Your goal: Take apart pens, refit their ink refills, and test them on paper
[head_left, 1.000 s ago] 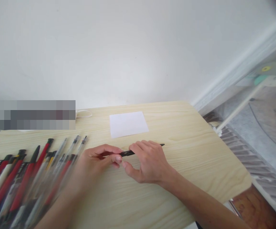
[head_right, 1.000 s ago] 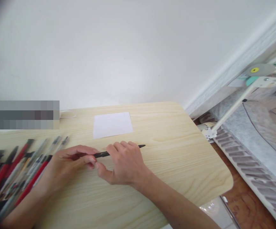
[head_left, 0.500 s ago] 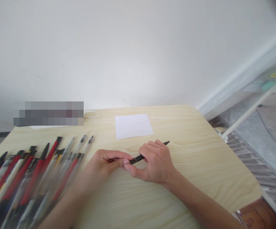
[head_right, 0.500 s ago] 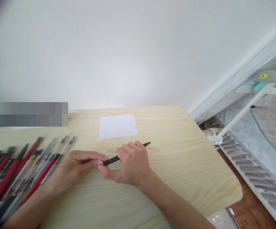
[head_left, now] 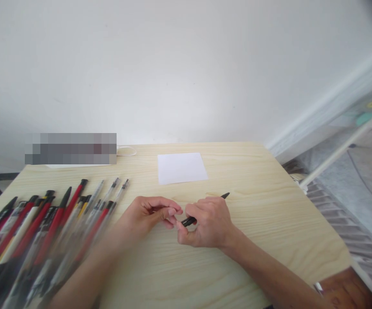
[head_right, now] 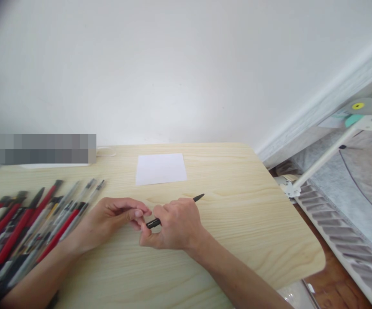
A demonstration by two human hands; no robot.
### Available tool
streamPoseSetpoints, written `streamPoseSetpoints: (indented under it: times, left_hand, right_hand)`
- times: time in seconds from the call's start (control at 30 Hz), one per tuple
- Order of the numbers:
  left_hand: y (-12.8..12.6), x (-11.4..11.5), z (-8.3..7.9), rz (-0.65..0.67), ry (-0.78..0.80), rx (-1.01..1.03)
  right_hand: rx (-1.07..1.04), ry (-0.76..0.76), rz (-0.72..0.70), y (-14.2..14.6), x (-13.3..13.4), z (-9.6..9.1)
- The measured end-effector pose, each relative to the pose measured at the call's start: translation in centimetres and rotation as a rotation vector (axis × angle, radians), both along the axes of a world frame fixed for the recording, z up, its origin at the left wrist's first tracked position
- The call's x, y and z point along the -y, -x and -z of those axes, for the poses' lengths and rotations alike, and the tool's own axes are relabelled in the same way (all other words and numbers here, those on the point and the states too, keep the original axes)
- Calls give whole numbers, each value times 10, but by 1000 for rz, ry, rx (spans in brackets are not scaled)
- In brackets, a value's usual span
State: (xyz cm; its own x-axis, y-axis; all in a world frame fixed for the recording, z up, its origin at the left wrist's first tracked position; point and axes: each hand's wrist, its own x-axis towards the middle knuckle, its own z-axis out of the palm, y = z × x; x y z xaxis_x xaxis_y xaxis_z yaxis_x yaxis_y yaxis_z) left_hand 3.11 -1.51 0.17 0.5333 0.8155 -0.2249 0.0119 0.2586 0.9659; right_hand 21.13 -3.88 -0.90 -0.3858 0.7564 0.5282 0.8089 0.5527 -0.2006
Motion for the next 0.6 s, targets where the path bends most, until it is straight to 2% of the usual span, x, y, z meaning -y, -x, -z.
streamPoseSetpoints:
  times: [0.6]
  left_hand:
    - [-3, 3, -7, -29, -17, -78]
  right_hand:
    - [-4, 68, -14, 3, -2, -6]
